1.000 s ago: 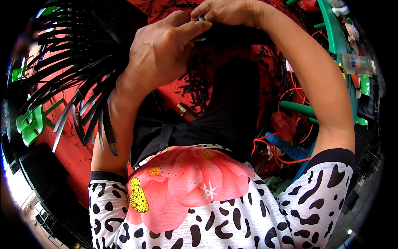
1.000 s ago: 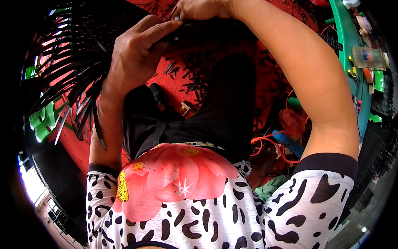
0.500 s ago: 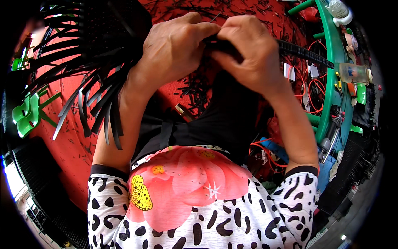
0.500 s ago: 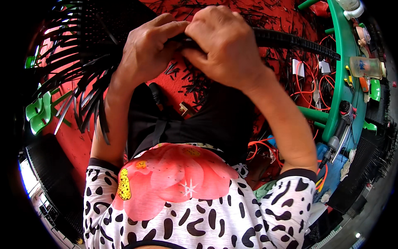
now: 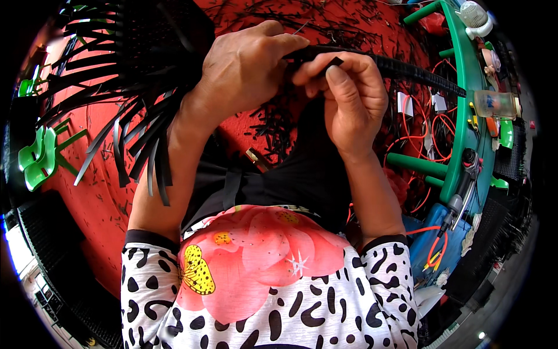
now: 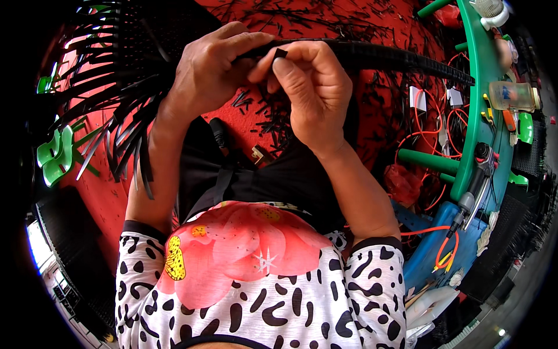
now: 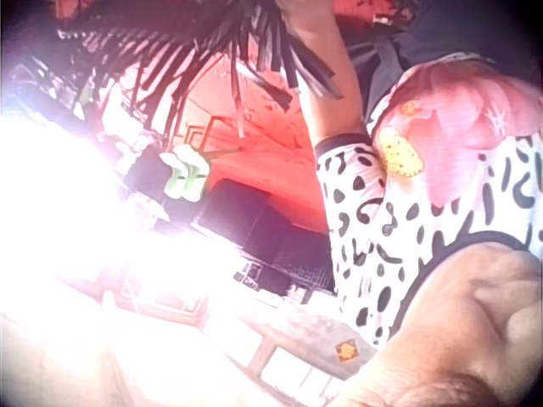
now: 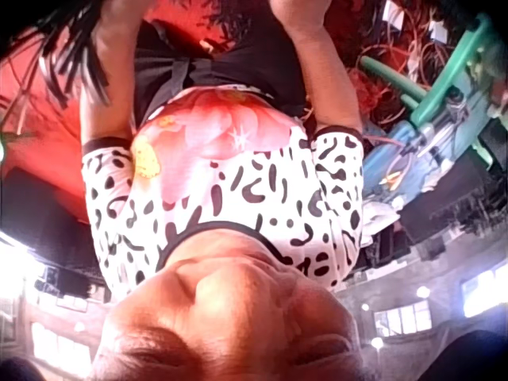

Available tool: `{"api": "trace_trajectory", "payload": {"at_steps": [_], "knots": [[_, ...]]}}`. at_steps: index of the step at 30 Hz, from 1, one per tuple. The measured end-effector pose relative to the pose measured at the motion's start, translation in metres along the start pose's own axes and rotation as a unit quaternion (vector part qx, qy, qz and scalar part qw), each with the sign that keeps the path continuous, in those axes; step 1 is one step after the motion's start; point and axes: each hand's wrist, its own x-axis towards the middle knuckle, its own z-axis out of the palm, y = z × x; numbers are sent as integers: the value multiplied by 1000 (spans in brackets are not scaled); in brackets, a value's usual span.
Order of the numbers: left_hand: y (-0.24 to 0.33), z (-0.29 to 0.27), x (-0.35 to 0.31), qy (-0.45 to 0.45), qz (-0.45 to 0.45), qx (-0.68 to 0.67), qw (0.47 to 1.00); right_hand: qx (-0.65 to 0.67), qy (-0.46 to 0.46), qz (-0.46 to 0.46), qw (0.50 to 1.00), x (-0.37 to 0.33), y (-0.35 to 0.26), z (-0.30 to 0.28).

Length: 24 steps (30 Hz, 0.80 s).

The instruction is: The person sits on the floor and assembles a black plastic chair by inserting and securing black plastic strips into the chair frame. They use a power drill to fasten the strips and pliers to adjust or trim them. The process is repeated for multiple sections of the chair.

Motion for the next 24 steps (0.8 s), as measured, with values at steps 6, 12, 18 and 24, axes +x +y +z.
{"api": "trace_trajectory", "payload": {"at_steps": [6,12,18,24], "knots": [[5,-1,-10,-16,8,4,1000,35,47,86,995,-17,-14,3],[13,8,-23,-41,-19,48,998,-46,9,114,992,-14,-32,8],[20,13,-23,-8,-56,67,996,-123,-19,169,978,29,-38,15],[21,17,-21,41,-40,82,995,-215,-49,197,955,69,-12,7]]}}
